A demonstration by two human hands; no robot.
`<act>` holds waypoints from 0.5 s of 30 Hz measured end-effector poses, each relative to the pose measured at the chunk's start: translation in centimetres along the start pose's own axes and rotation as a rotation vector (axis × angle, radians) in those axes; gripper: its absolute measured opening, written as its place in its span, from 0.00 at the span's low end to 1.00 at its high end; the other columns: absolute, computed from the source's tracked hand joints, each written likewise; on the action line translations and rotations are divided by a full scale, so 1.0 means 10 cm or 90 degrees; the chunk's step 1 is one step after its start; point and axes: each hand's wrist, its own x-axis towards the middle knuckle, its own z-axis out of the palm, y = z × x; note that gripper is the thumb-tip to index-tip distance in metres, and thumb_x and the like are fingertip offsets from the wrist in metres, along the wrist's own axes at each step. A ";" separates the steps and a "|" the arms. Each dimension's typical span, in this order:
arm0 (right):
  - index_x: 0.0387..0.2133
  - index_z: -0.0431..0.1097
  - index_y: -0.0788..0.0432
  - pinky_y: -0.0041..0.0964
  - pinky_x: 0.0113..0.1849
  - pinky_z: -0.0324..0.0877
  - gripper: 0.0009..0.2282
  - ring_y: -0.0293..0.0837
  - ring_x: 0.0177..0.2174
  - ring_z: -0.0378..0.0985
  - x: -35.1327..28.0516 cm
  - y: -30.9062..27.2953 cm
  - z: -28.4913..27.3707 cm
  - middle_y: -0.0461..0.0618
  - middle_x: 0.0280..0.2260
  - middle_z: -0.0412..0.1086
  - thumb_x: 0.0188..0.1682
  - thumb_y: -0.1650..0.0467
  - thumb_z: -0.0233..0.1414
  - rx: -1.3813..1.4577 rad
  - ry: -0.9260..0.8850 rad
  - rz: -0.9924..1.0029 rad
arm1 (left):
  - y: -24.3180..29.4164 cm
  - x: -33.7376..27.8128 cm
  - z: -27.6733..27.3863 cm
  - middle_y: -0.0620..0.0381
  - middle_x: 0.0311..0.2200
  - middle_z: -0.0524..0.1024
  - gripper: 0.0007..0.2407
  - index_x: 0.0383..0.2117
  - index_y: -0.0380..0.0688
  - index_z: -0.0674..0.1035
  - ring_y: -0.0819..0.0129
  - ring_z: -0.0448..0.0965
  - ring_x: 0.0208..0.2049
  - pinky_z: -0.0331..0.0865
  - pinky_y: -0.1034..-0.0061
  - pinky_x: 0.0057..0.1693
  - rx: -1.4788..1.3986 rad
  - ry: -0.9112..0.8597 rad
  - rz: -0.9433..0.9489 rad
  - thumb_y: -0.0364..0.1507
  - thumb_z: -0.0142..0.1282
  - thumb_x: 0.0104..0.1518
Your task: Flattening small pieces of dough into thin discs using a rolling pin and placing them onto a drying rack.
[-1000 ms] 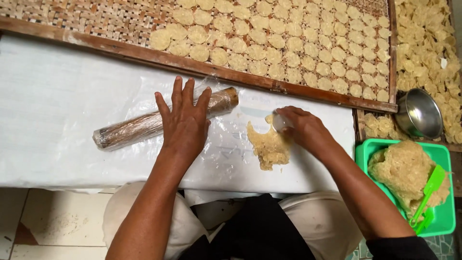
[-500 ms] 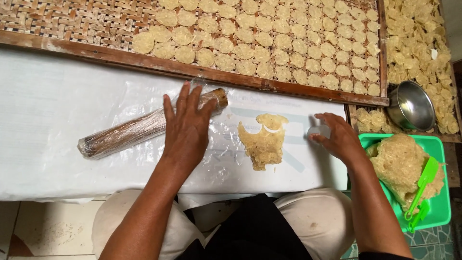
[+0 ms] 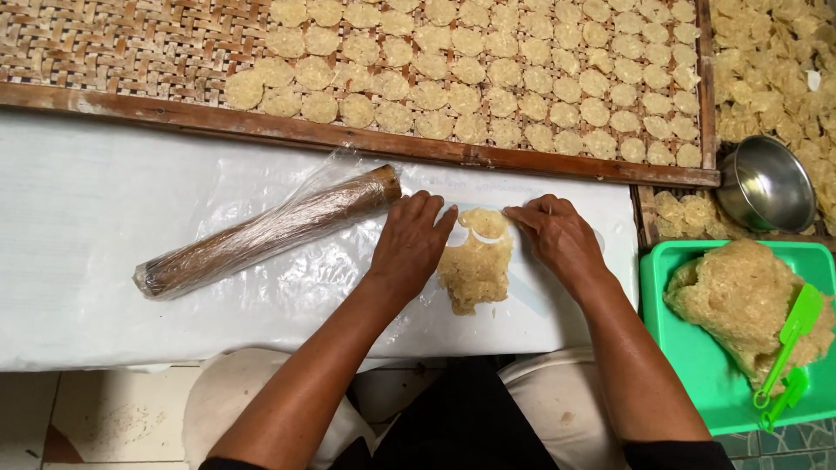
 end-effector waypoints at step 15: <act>0.33 0.78 0.49 0.47 0.44 0.72 0.05 0.52 0.45 0.76 -0.05 0.15 -0.05 0.50 0.43 0.73 0.49 0.64 0.58 -0.084 -0.065 0.124 | 0.10 0.12 0.09 0.50 0.52 0.66 0.11 0.47 0.49 0.81 0.53 0.60 0.60 0.55 0.55 0.63 0.005 -0.122 -0.033 0.26 0.53 0.60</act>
